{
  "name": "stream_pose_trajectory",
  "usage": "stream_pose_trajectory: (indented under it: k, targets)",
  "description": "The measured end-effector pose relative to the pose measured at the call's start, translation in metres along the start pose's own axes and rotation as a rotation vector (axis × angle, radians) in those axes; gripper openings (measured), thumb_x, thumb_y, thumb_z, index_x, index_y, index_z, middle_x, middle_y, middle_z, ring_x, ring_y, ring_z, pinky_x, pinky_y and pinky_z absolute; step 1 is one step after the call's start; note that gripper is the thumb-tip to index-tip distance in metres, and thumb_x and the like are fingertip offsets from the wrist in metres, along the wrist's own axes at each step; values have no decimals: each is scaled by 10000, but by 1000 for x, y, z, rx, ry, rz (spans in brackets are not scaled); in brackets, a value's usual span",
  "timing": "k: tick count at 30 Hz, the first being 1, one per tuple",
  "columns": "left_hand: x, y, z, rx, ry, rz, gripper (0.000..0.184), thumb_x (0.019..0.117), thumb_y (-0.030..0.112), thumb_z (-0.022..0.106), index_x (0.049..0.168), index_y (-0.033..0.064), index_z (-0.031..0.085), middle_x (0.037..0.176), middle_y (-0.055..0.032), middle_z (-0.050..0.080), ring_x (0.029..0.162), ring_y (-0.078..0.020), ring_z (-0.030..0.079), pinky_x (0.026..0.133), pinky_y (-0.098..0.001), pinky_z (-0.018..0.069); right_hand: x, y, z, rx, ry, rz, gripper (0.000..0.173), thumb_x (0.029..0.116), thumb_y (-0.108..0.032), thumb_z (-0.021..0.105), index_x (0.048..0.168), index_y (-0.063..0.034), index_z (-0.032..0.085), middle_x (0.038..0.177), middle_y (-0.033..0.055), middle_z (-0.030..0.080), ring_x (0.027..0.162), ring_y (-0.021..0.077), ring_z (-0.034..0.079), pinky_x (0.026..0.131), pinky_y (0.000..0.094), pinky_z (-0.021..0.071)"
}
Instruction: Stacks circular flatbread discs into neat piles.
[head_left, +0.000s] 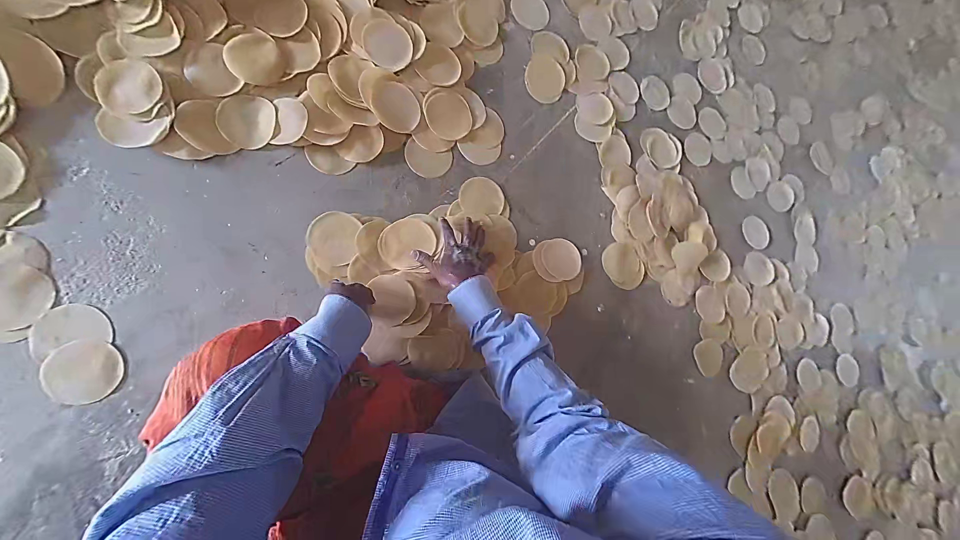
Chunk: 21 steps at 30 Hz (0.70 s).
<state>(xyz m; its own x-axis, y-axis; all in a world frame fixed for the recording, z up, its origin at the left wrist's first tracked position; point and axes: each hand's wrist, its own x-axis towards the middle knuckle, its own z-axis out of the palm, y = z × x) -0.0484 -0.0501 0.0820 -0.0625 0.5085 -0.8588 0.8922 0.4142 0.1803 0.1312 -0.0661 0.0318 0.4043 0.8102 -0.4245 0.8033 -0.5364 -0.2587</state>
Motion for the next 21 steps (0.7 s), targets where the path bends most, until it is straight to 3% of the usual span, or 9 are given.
stream_pose_trajectory:
  k: [2, 3, 6, 9, 11, 15, 17, 19, 21]
  targets:
    - [-6, 3, -12, 559, -169, 181, 355, 1096, 105, 472, 1367, -102, 571, 1473, -303, 526, 1441, -438, 444, 1175, -593, 316, -18, 27, -21, 110, 25, -46, 902, 903, -646, 664, 1634, -252, 311, 1688, 217, 225, 1546, 467, 207, 1108, 768, 292]
    - [-8, 3, -16, 645, -175, 204, 353, 1102, 108, 459, 1366, -94, 577, 1472, -311, 524, 1439, -451, 443, 1169, -611, 310, -18, 50, -32, 126, 93, -52, 866, 928, -580, 664, 1617, -162, 347, 1643, 241, 325, 1514, 463, 300, 1140, 720, 312]
    - [-24, -3, -19, 407, -48, 113, 381, 1104, 136, 471, 1363, -131, 555, 1492, -337, 487, 1466, -455, 404, 1189, -592, 287, -9, 131, -68, 94, 196, 93, 753, 994, -437, 640, 1548, 15, 401, 1537, 287, 460, 1443, 450, 430, 1181, 586, 351]
    - [-36, -6, -23, 175, 49, 12, 422, 1108, 178, 463, 1386, -133, 530, 1521, -332, 453, 1484, -439, 379, 1196, -581, 288, 4, 188, -74, -12, 104, 282, 866, 967, -522, 664, 1550, 48, 371, 1572, 321, 390, 1481, 475, 360, 1190, 627, 306]
    - [-45, -8, -27, 75, 113, -41, 428, 1105, 171, 460, 1398, -137, 511, 1537, -326, 433, 1496, -428, 358, 1203, -562, 283, 15, 207, -66, -38, 111, 304, 937, 857, -566, 777, 1474, 67, 464, 1528, 339, 428, 1457, 479, 391, 1177, 631, 331]
    - [-63, -24, -39, 149, 176, 15, 412, 1125, 180, 415, 1387, -111, 544, 1514, -318, 476, 1486, -436, 382, 1202, -574, 278, 4, 203, -58, 125, 154, 408, 1050, 714, -453, 932, 1475, 79, 440, 1512, 321, 457, 1441, 434, 432, 1183, 579, 342]
    - [-63, -32, -45, 136, 204, 24, 412, 1131, 184, 401, 1391, -101, 548, 1507, -315, 485, 1480, -432, 394, 1201, -577, 274, -17, 182, -77, 144, 56, 467, 985, 781, -375, 900, 1495, 96, 411, 1546, 306, 431, 1470, 403, 406, 1203, 537, 318]
    - [-62, -38, -49, 144, 228, 17, 408, 1127, 191, 410, 1373, -93, 571, 1484, -312, 512, 1456, -437, 429, 1184, -586, 307, -32, 159, -114, 85, -281, 535, 827, 940, -339, 759, 1558, 25, 346, 1640, 225, 326, 1536, 322, 306, 1223, 484, 272]
    - [-61, -39, -53, 203, 221, 0, 414, 1130, 197, 396, 1371, -90, 572, 1480, -312, 515, 1449, -439, 437, 1175, -588, 323, -23, 181, -85, 159, -57, 470, 782, 848, -307, 857, 1467, 21, 508, 1531, 291, 462, 1463, 415, 410, 1189, 592, 303]
